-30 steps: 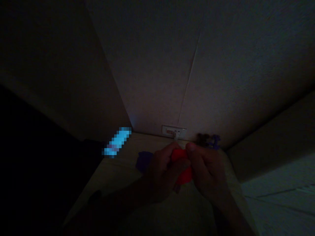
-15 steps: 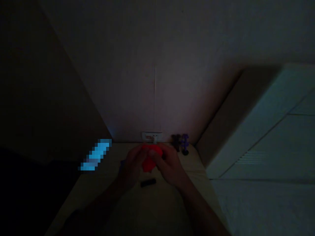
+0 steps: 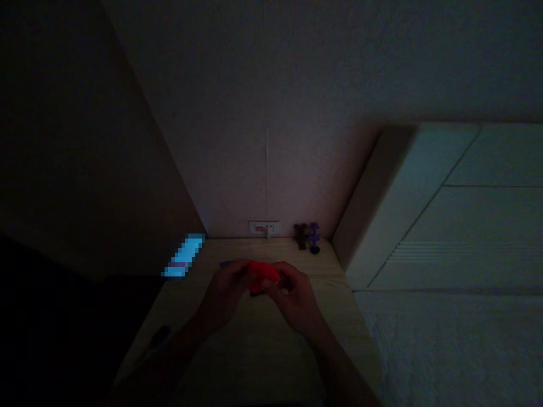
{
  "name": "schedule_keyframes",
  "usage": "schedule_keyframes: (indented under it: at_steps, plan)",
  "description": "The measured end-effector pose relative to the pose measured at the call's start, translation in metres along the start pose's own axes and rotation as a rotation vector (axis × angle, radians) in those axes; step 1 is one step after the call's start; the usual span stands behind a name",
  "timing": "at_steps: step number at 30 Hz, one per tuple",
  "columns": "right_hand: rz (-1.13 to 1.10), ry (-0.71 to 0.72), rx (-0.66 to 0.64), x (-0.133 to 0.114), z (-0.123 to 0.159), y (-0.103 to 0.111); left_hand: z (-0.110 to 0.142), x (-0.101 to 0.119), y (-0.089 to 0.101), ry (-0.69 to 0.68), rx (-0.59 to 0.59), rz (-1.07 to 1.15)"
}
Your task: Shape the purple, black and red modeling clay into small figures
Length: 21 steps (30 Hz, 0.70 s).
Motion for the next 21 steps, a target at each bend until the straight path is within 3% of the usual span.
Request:
schedule_keyframes:
  at_steps: [3, 6, 8, 10, 13, 16, 19, 21]
  plan:
    - [0.162, 0.135, 0.099, -0.005, 0.007, -0.001, 0.005, -0.003, -0.005, -0.006, 0.032, 0.117]
    - [0.409, 0.393, 0.214, -0.017, 0.014, -0.012, 0.006, -0.009, -0.012, 0.062, 0.085, 0.489]
    - [0.563, 0.58, 0.228, -0.027, 0.022, -0.027, 0.006, -0.012, -0.018, 0.183, 0.097, 0.774]
    - [0.675, 0.678, 0.165, -0.035, 0.028, -0.043, 0.006, -0.012, -0.019, 0.29, 0.137, 0.959]
    - [0.633, 0.651, 0.063, -0.045, 0.035, -0.053, 0.008, -0.008, -0.02, 0.372, 0.148, 1.063]
    - [0.531, 0.557, 0.088, -0.054, 0.033, -0.049, 0.014, -0.007, -0.03, 0.415, 0.046, 1.076]
    - [0.629, 0.5, 0.039, -0.056, 0.023, -0.056, 0.024, -0.009, -0.043, 0.367, -0.027, 1.027]
    - [0.691, 0.509, -0.024, -0.054, 0.017, -0.066, 0.03, -0.013, -0.049, 0.287, -0.001, 0.976]
Point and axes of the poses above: each hand's wrist, its own z-axis away from the middle knuckle, its own y-axis out of the back of the hand, x = y × z, the point moved 5 cm from there along -z, towards the middle knuckle, and after that the axes turned 1 degree about y, right-handed, at the moved point
